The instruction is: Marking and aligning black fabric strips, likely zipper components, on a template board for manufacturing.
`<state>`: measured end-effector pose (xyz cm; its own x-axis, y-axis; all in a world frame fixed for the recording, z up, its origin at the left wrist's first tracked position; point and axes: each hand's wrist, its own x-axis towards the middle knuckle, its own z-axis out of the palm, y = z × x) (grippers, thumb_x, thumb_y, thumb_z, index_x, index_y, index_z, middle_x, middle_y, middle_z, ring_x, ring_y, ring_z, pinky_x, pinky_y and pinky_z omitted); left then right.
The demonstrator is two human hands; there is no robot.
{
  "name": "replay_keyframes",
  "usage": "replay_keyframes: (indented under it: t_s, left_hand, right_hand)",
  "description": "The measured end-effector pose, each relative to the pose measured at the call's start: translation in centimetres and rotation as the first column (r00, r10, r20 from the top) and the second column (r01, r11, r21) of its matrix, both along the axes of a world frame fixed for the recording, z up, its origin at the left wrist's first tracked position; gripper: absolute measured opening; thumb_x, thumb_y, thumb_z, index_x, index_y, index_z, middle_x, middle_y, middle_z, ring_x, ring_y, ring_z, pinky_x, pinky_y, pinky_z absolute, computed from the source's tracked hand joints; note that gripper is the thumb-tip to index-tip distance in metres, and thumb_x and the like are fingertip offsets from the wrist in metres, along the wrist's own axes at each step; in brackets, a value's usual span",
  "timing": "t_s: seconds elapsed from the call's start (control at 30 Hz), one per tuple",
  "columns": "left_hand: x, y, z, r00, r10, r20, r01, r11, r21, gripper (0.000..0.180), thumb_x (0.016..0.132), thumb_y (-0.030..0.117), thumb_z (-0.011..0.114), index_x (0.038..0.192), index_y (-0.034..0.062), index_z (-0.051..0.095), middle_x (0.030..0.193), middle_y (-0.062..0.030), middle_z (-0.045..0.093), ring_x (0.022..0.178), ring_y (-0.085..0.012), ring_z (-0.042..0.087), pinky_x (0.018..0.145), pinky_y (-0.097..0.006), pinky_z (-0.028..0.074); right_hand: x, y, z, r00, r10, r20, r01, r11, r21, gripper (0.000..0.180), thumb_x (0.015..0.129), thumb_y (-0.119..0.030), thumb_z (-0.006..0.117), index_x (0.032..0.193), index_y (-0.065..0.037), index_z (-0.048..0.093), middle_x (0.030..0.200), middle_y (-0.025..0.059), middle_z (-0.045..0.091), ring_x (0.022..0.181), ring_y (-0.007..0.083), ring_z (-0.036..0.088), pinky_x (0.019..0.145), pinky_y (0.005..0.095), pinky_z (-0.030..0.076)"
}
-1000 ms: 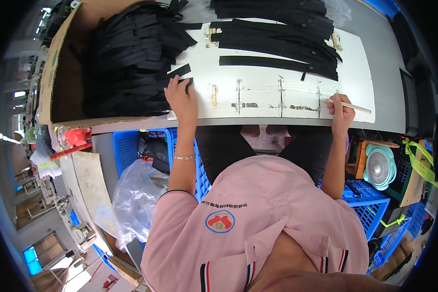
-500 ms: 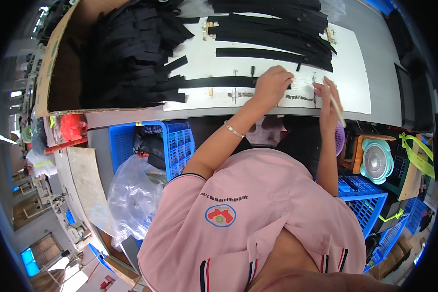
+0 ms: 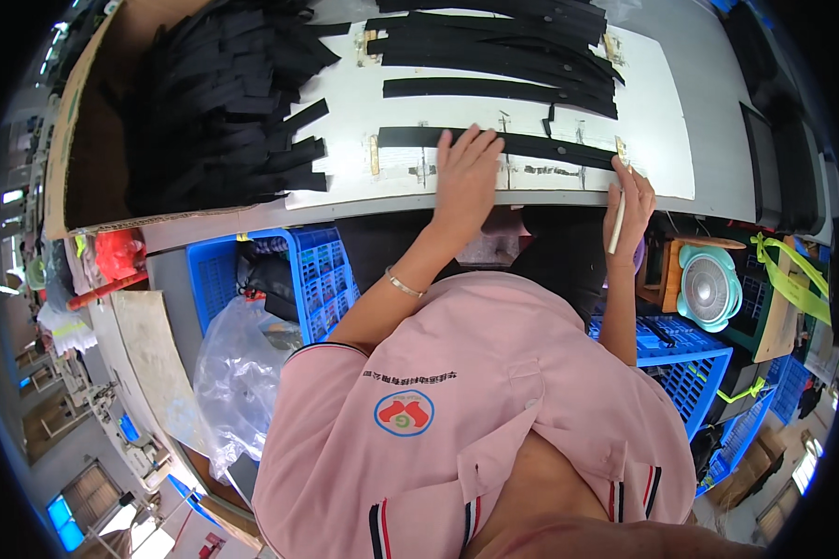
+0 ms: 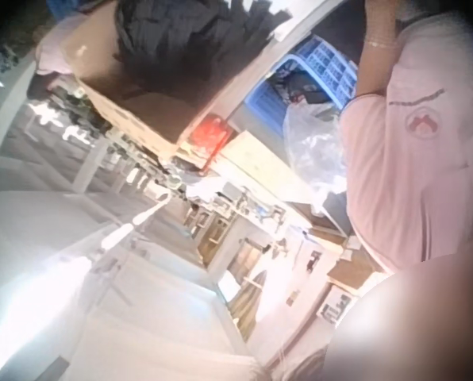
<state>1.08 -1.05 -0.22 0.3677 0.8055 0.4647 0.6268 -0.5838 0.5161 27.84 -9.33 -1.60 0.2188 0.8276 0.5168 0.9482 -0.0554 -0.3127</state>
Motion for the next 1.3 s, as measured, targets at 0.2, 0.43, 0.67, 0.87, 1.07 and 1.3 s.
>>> replay_keyframes:
  t_s: [0.2, 0.43, 0.67, 0.87, 1.07, 1.3]
  left_hand:
    - [-6.2, -0.6, 0.1, 0.985, 0.157, -0.068, -0.160, 0.986, -0.043, 0.043, 0.095, 0.019, 0.068, 0.133, 0.0010, 0.062, 0.141, -0.0146, 0.060, 0.139, -0.0328, 0.049, 0.122, -0.061, 0.013]
    - [-8.8, -2.2, 0.0, 0.964, 0.240, -0.118, -0.250, 0.965, -0.077, 0.048, 0.096, 0.025, 0.068, 0.137, 0.0025, 0.060, 0.147, -0.0150, 0.055, 0.142, -0.0349, 0.045, 0.121, -0.064, 0.011]
    - [-8.8, -2.4, -0.2, 0.961, 0.255, -0.103, -0.263, 0.962, -0.073, 0.049, 0.095, 0.027, 0.070, 0.138, 0.0057, 0.061, 0.146, -0.0124, 0.056, 0.145, -0.0355, 0.041, 0.120, -0.063, 0.012]
    - [-8.7, -2.4, -0.4, 0.960, 0.268, -0.082, -0.273, 0.961, -0.050, 0.049, 0.094, 0.028, 0.071, 0.137, 0.0060, 0.062, 0.145, -0.0120, 0.056, 0.145, -0.0350, 0.041, 0.120, -0.063, 0.012]
    - [-8.7, -2.3, -0.4, 0.957, 0.276, -0.089, -0.280, 0.959, -0.043, 0.049, 0.094, 0.029, 0.070, 0.136, 0.0059, 0.062, 0.143, -0.0118, 0.057, 0.144, -0.0345, 0.042, 0.119, -0.064, 0.013]
    - [-8.6, -2.4, -0.4, 0.951, 0.296, -0.089, -0.301, 0.952, -0.060, 0.048, 0.093, 0.029, 0.071, 0.137, 0.0098, 0.064, 0.145, -0.0089, 0.057, 0.145, -0.0317, 0.042, 0.120, -0.061, 0.013]
  right_hand:
    - [0.8, 0.0, -0.5, 0.999, 0.042, 0.033, -0.044, 0.998, 0.039, 0.042, 0.094, -0.010, 0.069, 0.135, -0.016, 0.067, 0.120, 0.0091, 0.064, 0.116, 0.0248, 0.059, 0.106, 0.0394, 0.041]
    - [0.8, 0.2, 0.3, 0.996, 0.012, 0.093, -0.009, 0.999, -0.032, 0.033, 0.102, -0.016, 0.060, 0.134, -0.016, 0.067, 0.117, 0.0097, 0.066, 0.115, 0.0255, 0.060, 0.107, 0.0404, 0.041]
    - [-3.0, 2.0, 4.2, 0.999, 0.047, -0.003, -0.047, 0.999, -0.006, 0.027, 0.104, -0.016, 0.056, 0.128, -0.008, 0.068, 0.111, 0.0093, 0.072, 0.112, 0.0252, 0.063, 0.109, 0.0410, 0.040]
    - [-12.3, 6.2, 6.0, 0.534, 0.232, -0.813, -0.301, 0.951, 0.074, 0.024, 0.103, -0.019, 0.060, 0.111, -0.001, 0.074, 0.100, 0.0064, 0.075, 0.089, 0.0150, 0.066, 0.082, 0.0296, 0.051]
    - [-18.6, 10.3, 5.1, 0.352, 0.230, -0.907, -0.489, 0.872, 0.031, 0.022, 0.101, -0.019, 0.063, 0.106, 0.000, 0.074, 0.085, 0.0035, 0.071, 0.073, 0.0060, 0.061, 0.064, 0.0199, 0.046]
    - [-19.5, 10.9, 3.0, 0.478, 0.299, -0.826, -0.551, 0.834, -0.017, 0.022, 0.100, -0.017, 0.064, 0.106, 0.003, 0.072, 0.083, 0.0058, 0.071, 0.073, 0.0099, 0.064, 0.066, 0.0240, 0.049]
